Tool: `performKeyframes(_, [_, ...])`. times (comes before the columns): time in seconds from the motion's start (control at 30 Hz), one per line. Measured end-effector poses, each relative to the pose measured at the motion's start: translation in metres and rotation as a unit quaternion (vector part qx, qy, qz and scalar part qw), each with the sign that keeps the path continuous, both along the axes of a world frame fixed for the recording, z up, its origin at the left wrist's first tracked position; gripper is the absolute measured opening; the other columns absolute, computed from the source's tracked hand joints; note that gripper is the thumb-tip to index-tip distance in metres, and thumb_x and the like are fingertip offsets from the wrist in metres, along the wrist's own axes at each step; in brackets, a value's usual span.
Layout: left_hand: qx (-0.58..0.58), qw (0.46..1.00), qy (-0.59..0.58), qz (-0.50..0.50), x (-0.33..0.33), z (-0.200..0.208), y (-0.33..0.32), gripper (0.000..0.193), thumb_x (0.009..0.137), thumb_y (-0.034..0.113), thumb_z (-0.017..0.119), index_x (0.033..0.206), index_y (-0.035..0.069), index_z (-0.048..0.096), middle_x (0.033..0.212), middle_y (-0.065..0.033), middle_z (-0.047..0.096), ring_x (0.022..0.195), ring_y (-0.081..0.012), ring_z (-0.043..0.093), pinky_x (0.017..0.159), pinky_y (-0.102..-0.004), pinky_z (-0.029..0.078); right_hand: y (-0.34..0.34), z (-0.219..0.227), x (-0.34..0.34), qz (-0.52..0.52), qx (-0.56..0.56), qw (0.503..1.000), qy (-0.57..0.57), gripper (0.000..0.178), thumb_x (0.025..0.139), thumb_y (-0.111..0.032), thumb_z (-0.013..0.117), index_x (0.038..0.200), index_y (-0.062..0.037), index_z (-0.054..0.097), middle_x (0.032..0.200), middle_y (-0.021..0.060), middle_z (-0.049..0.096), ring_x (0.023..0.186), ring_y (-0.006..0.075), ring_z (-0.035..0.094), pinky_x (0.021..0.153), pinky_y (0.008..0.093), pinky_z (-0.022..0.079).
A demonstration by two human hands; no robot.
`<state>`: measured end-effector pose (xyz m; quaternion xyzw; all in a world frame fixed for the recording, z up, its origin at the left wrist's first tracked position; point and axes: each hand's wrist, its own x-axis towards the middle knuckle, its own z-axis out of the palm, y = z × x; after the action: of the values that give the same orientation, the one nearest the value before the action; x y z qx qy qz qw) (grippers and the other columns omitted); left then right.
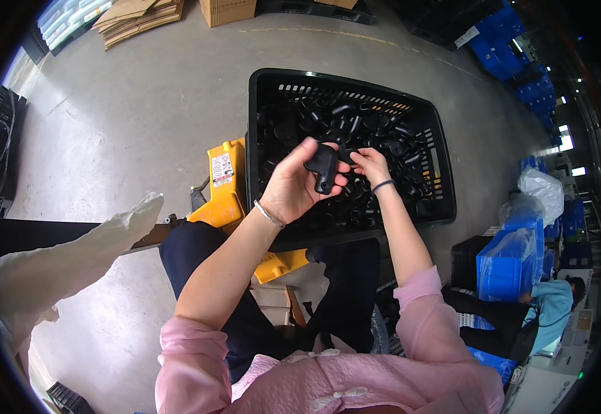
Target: The person assembles black plastic components by picking pieces from a crate by hand, turning them over, and fitting matching parts together.
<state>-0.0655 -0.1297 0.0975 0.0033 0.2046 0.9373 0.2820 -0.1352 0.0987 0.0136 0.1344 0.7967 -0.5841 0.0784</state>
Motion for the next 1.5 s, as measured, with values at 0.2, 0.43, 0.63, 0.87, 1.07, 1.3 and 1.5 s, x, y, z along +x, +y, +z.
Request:
performKeyframes(0.2, [-0.065,0.994,-0.091,-0.001,-0.005,-0.004,-0.005,0.064,0.081,0.063,0.033,0.091,0.004,0.055,0.061,-0.0069,0.051,0.049,-0.0145,0.043,0.045,-0.0226,0.033,-0.014,0.052,0.045,-0.004,-0.29,0.957,0.007,0.015,0.081,-0.019,0.06,0.086,-0.0069,0.052,0.075,0.0014,0.056,0.066,0.0126,0.059,0.06,0.0225,0.048])
performKeyframes(0.43, [-0.081,0.989,-0.121,0.009,-0.004,-0.004,0.004,0.056,0.084,0.057,0.036,0.092,0.005,0.056,0.075,-0.0091,0.057,0.066,-0.0203,0.058,0.065,-0.0289,0.049,-0.027,0.085,0.076,0.021,-0.294,0.955,0.03,0.035,0.084,-0.017,0.055,0.114,-0.002,0.045,0.087,0.0043,0.058,0.07,0.0127,0.059,0.064,0.0241,0.049])
performKeyframes(0.63, [-0.075,0.986,-0.144,-0.026,-0.003,-0.004,0.006,0.053,0.084,0.053,0.038,0.1,0.005,0.053,0.089,-0.0133,0.058,0.078,-0.0225,0.059,0.069,-0.0312,0.049,-0.029,0.097,0.083,0.06,-0.32,0.945,0.024,0.036,0.085,-0.014,0.052,0.118,-0.0007,0.044,0.094,0.006,0.057,0.076,0.0141,0.059,0.069,0.0252,0.049])
performKeyframes(0.87, [-0.075,0.986,-0.115,-0.096,0.005,0.004,0.006,0.051,0.085,0.049,0.04,0.103,0.003,0.051,0.09,-0.014,0.057,0.08,-0.0229,0.06,0.067,-0.0318,0.052,-0.049,0.111,0.088,0.174,0.077,0.909,0.37,0.032,0.074,0.008,0.047,0.103,-0.0019,0.053,0.111,0.0104,0.051,0.102,0.0224,0.052,0.085,0.03,0.042])
performKeyframes(1.07, [0.014,0.998,-0.027,-0.062,0.006,0.005,0.006,0.034,0.083,0.026,0.055,0.111,0.008,0.047,0.097,-0.0114,0.056,0.081,-0.0236,0.061,0.073,-0.0356,0.052,-0.057,0.115,0.089,0.21,-0.124,0.921,0.302,0.045,0.071,0.012,0.035,0.114,0.0017,0.043,0.121,0.0151,0.045,0.114,0.0237,0.044,0.095,0.0321,0.035])
performKeyframes(1.3, [0.028,0.999,0.03,-0.026,0.007,0.004,0.008,0.048,0.075,0.013,0.058,0.12,0.009,0.04,0.105,-0.0126,0.052,0.087,-0.0276,0.058,0.075,-0.0366,0.05,-0.023,0.039,0.022,0.182,0.213,0.945,0.168,0.029,0.076,-0.009,0.056,0.104,-0.0037,0.052,0.094,0.012,0.059,0.091,0.0195,0.057,0.076,0.0288,0.046])
performKeyframes(1.5, [0.063,0.996,0.048,-0.034,0.004,0.006,0.005,0.056,0.071,0.01,0.059,0.123,0.009,0.038,0.106,-0.0144,0.052,0.091,-0.0299,0.057,0.079,-0.0384,0.049,-0.057,-0.063,0.043,0.528,0.526,0.665,-0.046,0.076,0.058,-0.04,0.07,0.124,-0.0147,0.042,0.126,0.0147,0.04,0.119,0.0268,0.037,0.095,0.0344,0.036])
